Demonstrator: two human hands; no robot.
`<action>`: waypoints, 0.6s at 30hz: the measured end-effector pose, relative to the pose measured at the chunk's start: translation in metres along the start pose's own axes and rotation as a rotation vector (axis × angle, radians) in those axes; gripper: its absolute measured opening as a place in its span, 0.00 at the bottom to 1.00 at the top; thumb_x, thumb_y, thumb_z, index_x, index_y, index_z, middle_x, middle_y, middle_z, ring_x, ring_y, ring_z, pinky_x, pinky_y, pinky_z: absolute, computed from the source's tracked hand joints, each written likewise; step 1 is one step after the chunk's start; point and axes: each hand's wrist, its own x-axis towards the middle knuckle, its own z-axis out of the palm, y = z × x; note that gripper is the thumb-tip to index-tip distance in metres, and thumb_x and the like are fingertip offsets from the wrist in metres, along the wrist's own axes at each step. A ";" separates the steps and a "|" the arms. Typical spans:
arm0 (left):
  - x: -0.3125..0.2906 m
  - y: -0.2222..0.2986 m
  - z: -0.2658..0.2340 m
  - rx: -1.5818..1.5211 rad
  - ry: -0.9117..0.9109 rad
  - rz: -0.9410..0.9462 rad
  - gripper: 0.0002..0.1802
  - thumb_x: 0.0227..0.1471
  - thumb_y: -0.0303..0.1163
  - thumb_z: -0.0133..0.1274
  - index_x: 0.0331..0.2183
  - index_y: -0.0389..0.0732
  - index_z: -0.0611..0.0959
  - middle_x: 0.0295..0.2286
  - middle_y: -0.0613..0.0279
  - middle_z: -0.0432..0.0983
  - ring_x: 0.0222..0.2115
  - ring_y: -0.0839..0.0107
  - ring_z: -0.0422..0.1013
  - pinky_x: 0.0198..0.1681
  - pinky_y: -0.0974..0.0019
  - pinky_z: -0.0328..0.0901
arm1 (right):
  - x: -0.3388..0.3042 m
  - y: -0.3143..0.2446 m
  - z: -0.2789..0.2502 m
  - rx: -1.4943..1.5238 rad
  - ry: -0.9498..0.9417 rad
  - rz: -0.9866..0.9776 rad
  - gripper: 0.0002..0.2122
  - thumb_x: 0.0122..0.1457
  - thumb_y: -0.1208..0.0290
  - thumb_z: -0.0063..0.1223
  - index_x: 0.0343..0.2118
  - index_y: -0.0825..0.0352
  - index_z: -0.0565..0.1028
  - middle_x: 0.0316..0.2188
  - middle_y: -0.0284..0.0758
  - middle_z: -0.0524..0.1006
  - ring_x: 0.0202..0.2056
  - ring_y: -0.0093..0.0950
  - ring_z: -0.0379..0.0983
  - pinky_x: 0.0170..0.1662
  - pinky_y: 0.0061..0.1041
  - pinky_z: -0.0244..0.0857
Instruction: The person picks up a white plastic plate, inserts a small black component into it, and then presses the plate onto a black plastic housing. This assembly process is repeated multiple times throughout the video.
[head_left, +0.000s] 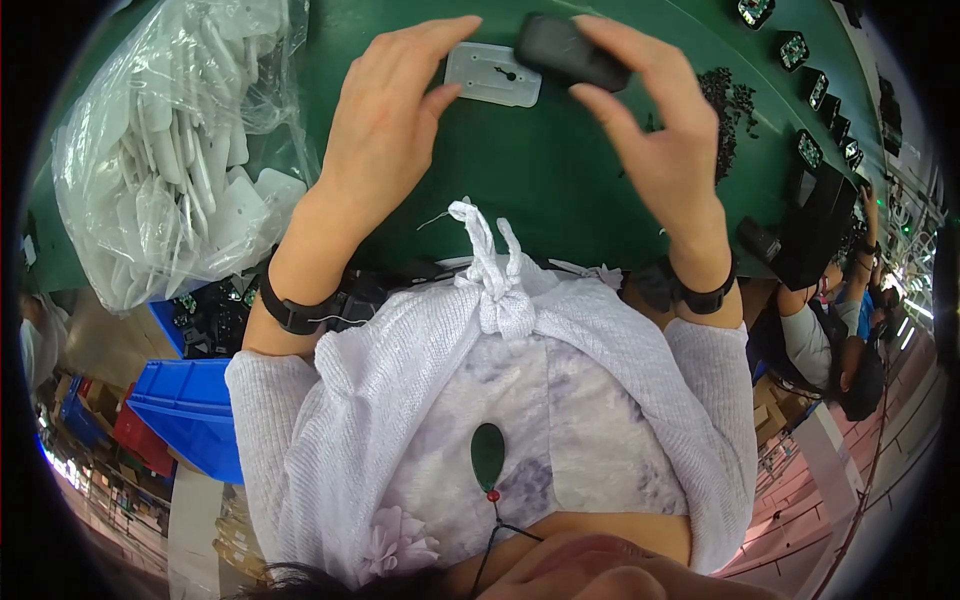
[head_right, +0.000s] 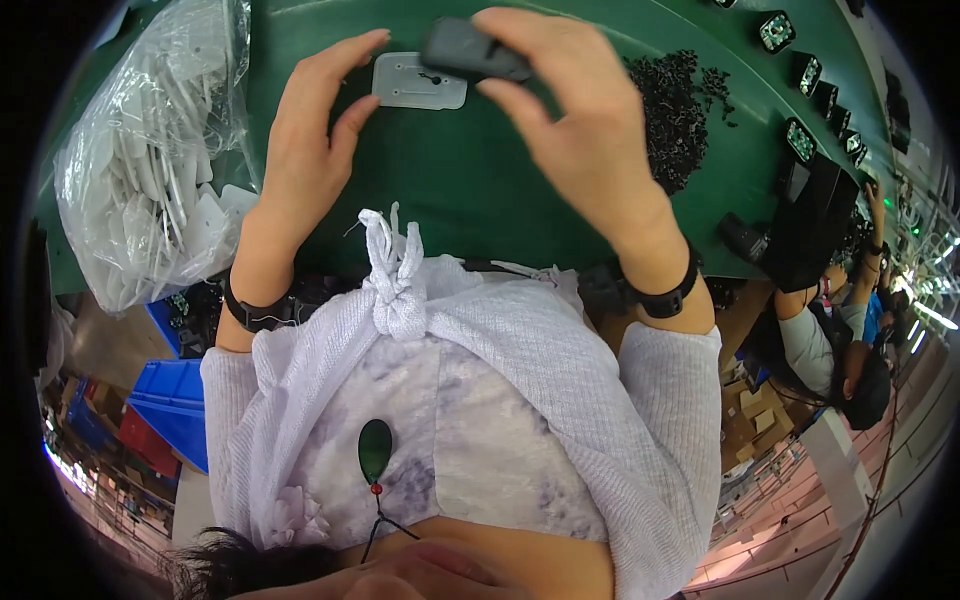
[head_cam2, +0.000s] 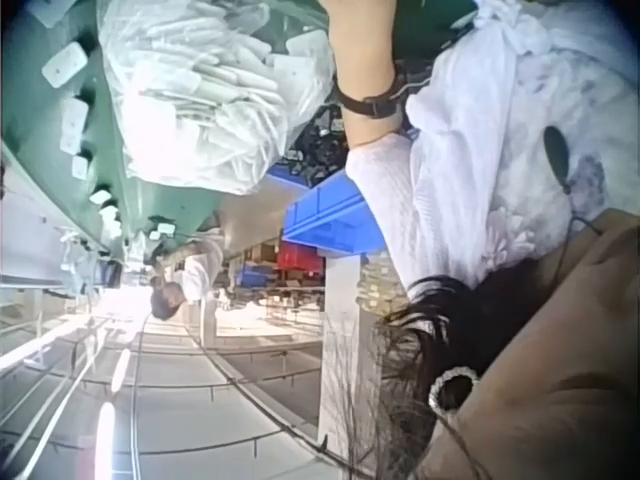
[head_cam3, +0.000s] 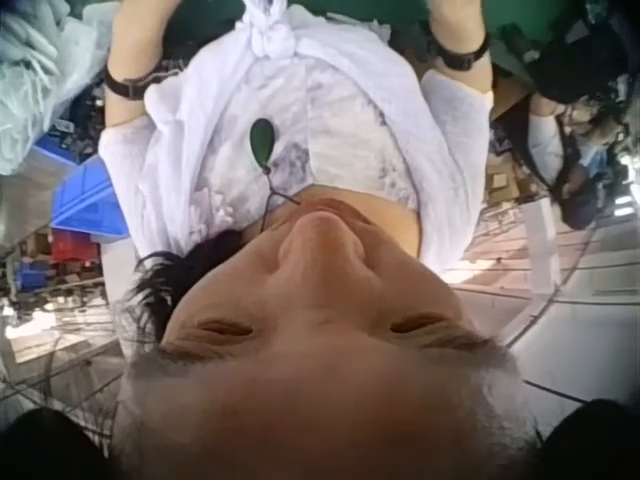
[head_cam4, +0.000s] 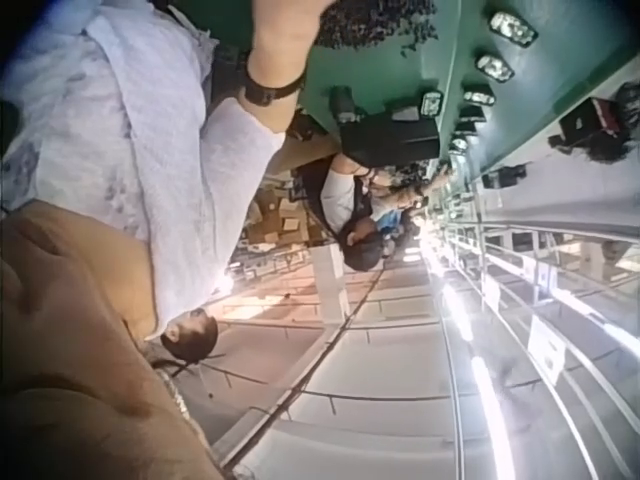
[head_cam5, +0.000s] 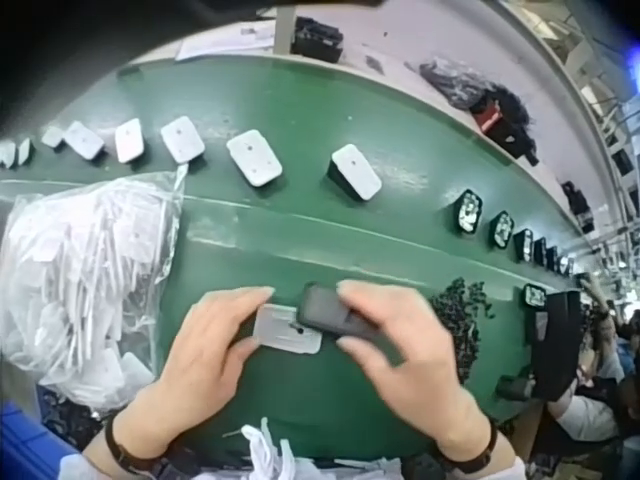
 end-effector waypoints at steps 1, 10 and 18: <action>0.003 0.005 -0.006 -0.088 0.001 -0.055 0.28 0.45 0.19 0.55 0.51 0.43 0.76 0.47 0.61 0.75 0.47 0.60 0.70 0.49 0.60 0.63 | -0.007 -0.001 0.003 -0.014 -0.081 0.003 0.19 0.46 0.78 0.63 0.45 0.65 0.76 0.43 0.35 0.79 0.44 0.38 0.74 0.47 0.33 0.69; -0.009 -0.004 -0.012 -0.024 -0.096 0.010 0.28 0.51 0.14 0.41 0.52 0.43 0.78 0.52 0.61 0.74 0.53 0.60 0.69 0.55 0.62 0.61 | -0.007 -0.010 0.031 -0.044 -0.242 0.014 0.20 0.46 0.80 0.63 0.46 0.65 0.77 0.45 0.36 0.79 0.46 0.36 0.74 0.49 0.31 0.69; -0.006 0.006 -0.020 0.187 -0.221 0.054 0.28 0.50 0.16 0.46 0.53 0.45 0.78 0.54 0.65 0.72 0.54 0.63 0.68 0.53 0.63 0.62 | -0.018 -0.014 0.045 -0.133 -0.128 0.014 0.21 0.45 0.80 0.63 0.46 0.64 0.78 0.46 0.33 0.78 0.43 0.35 0.74 0.46 0.30 0.69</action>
